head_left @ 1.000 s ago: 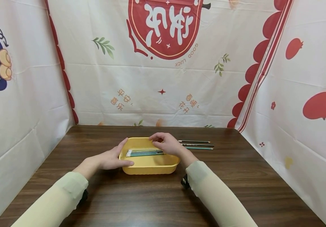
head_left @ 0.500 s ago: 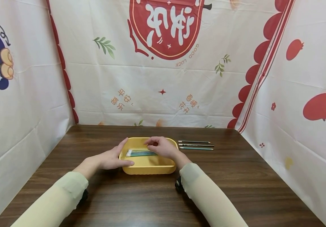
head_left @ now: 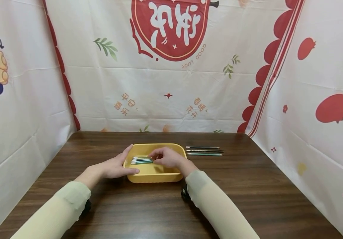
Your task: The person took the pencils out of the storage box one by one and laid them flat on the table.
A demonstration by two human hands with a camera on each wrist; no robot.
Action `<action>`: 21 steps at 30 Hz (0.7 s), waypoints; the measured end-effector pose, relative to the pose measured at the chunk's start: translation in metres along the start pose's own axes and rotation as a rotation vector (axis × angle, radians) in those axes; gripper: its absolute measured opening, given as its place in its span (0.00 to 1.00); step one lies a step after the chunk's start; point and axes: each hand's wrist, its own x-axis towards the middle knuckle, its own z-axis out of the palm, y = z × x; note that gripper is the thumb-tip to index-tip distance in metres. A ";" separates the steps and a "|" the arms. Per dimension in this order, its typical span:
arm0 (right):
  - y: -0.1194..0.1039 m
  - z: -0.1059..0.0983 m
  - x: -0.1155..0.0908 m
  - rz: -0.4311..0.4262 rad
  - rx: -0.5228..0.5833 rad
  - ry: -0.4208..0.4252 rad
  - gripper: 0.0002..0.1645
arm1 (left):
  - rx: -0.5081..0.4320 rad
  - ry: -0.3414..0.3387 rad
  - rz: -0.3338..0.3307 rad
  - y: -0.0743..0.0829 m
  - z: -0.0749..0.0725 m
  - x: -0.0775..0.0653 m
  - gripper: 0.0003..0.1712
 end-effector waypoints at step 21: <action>-0.001 0.001 0.000 -0.072 -0.187 -0.099 0.16 | -0.012 -0.007 -0.013 0.001 0.000 -0.001 0.74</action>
